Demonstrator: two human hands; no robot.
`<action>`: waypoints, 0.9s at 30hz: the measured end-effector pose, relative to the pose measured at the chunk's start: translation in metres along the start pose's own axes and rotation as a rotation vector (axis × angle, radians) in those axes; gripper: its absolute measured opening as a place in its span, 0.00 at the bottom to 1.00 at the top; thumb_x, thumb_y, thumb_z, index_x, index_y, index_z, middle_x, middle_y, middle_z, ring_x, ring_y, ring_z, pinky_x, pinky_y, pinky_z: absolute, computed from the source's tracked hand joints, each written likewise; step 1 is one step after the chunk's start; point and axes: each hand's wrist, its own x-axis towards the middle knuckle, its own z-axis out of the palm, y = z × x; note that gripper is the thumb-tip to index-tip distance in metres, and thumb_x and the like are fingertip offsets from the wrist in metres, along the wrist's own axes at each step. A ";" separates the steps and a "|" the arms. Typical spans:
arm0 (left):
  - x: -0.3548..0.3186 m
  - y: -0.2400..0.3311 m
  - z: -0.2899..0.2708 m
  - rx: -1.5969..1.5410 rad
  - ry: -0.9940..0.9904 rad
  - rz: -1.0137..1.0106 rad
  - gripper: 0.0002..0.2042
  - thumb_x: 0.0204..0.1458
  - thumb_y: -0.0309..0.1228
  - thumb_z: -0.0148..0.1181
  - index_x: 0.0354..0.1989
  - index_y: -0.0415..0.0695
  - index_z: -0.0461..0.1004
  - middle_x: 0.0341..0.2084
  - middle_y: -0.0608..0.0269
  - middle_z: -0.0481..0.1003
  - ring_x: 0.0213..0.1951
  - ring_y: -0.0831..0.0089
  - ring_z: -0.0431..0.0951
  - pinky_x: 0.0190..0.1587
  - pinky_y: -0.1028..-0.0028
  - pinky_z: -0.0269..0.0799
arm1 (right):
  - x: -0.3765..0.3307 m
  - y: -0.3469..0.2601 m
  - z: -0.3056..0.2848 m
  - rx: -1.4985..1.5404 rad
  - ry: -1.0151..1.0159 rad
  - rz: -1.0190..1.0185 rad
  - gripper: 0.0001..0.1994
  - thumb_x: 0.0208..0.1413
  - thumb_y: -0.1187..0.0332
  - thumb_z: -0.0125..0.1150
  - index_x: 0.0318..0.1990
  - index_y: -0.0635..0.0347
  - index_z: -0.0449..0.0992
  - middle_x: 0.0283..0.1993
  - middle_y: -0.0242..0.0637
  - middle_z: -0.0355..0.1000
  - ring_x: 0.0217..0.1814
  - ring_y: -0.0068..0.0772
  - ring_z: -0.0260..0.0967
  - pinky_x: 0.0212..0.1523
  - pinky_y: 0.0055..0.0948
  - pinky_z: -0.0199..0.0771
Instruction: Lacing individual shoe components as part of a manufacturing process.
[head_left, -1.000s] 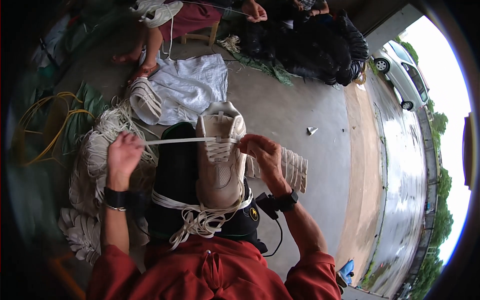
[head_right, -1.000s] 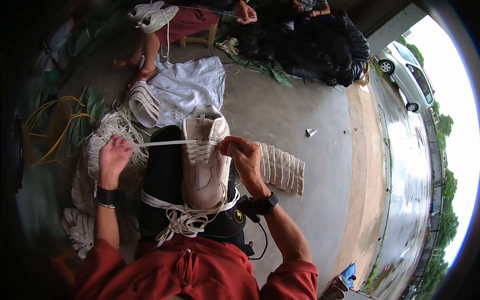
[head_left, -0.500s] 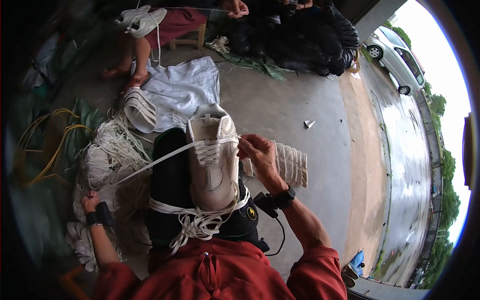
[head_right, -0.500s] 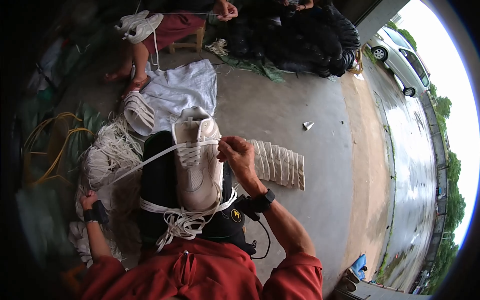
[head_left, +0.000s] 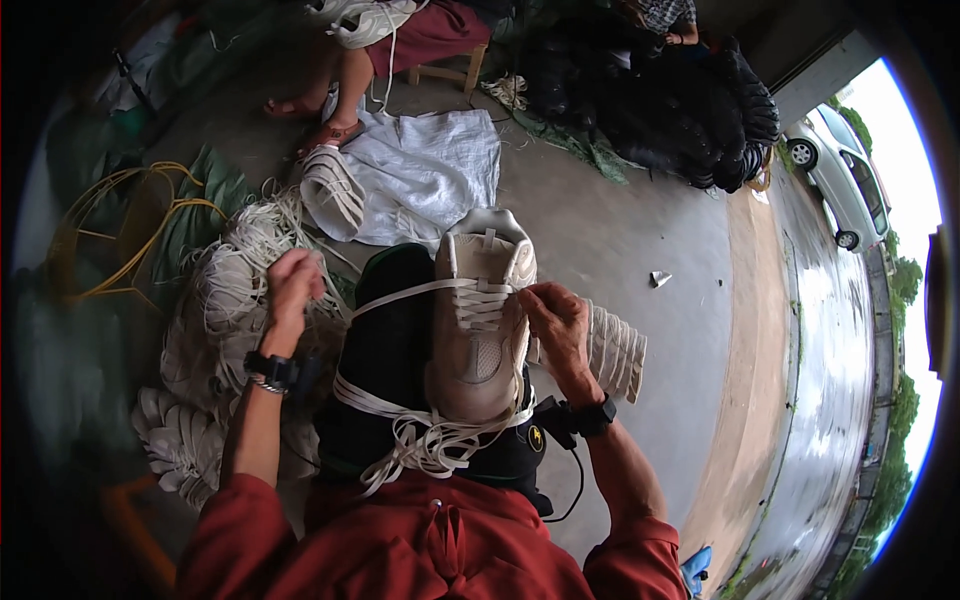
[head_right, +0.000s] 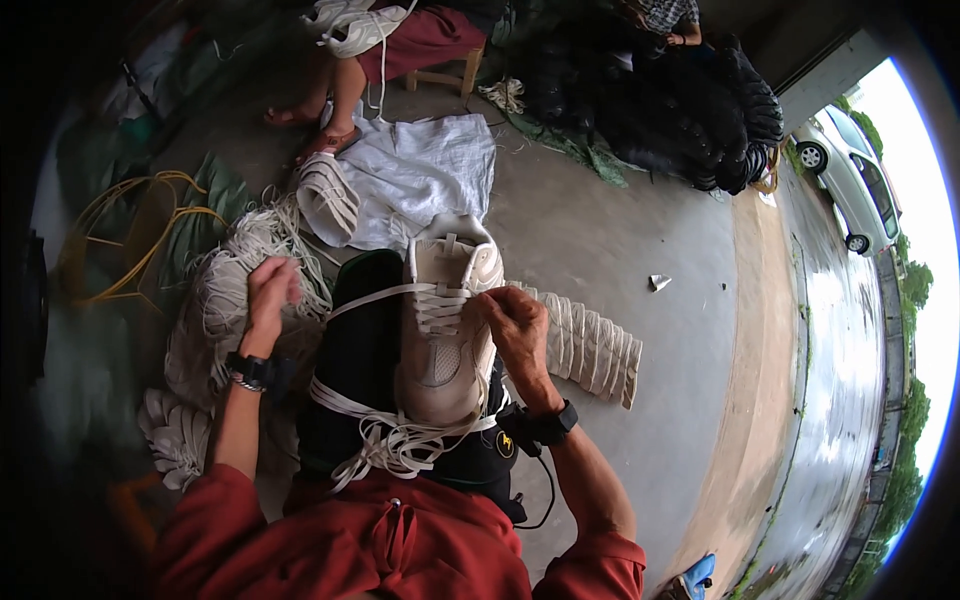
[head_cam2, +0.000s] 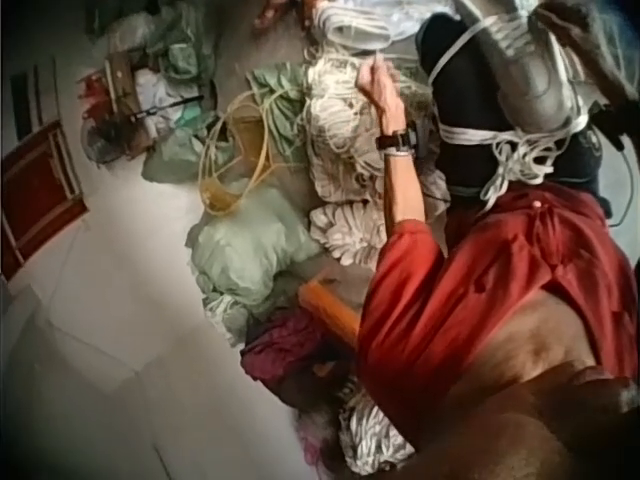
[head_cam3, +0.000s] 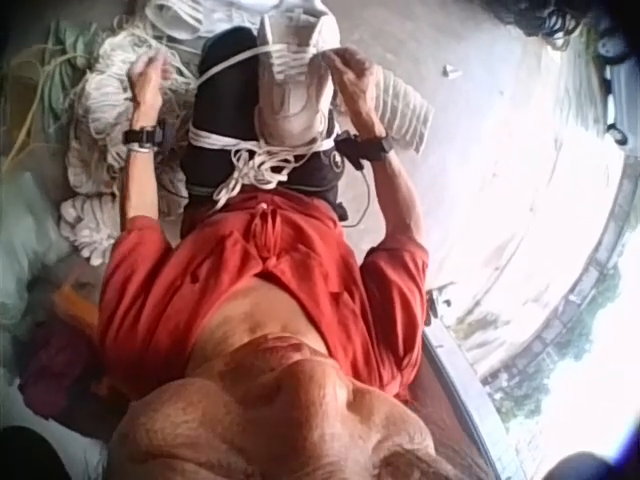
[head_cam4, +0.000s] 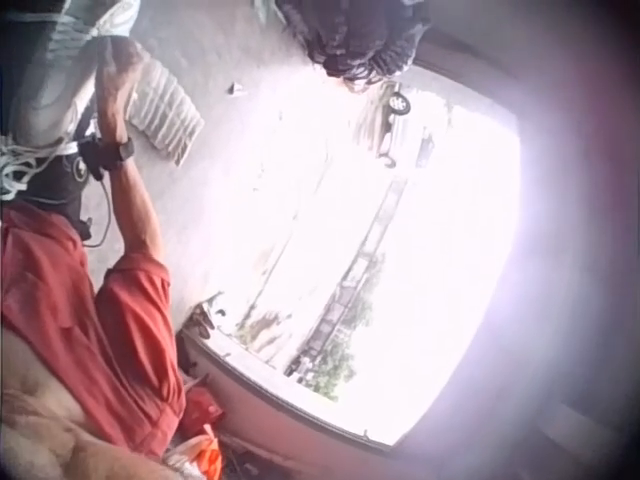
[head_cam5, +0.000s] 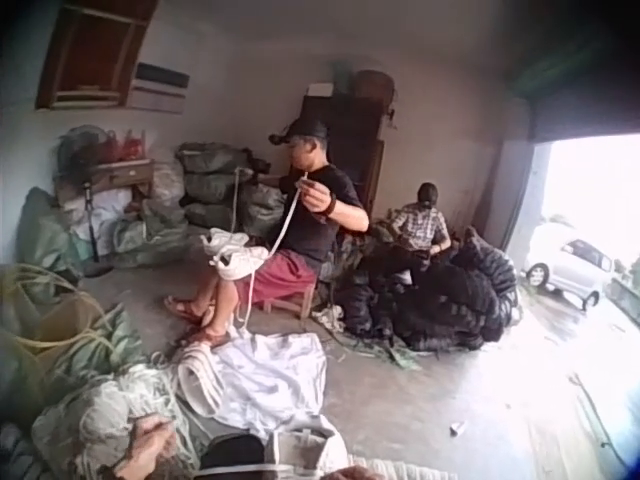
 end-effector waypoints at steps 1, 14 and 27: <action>-0.006 0.014 0.026 0.023 -0.062 0.068 0.04 0.49 0.26 0.52 0.28 0.40 0.72 0.15 0.69 0.69 0.13 0.83 0.64 0.14 0.82 0.58 | 0.001 0.000 0.000 -0.018 -0.013 0.023 0.08 0.51 0.70 0.58 0.31 0.68 0.76 0.23 0.26 0.69 0.25 0.13 0.60 0.26 0.16 0.61; -0.031 0.024 0.115 0.126 -0.591 0.082 0.04 0.48 0.25 0.57 0.25 0.38 0.72 0.19 0.72 0.70 0.22 0.87 0.66 0.24 0.84 0.61 | 0.022 -0.042 0.015 -0.902 -0.058 -0.400 0.04 0.39 0.72 0.60 0.25 0.62 0.76 0.20 0.44 0.70 0.22 0.44 0.71 0.26 0.32 0.70; -0.031 0.015 0.109 0.228 -0.508 0.252 0.04 0.42 0.24 0.57 0.20 0.38 0.70 0.15 0.68 0.69 0.21 0.84 0.65 0.24 0.78 0.61 | 0.044 -0.046 0.027 -0.689 -0.175 -0.647 0.06 0.39 0.78 0.59 0.29 0.61 0.75 0.44 0.43 0.70 0.47 0.45 0.66 0.46 0.37 0.67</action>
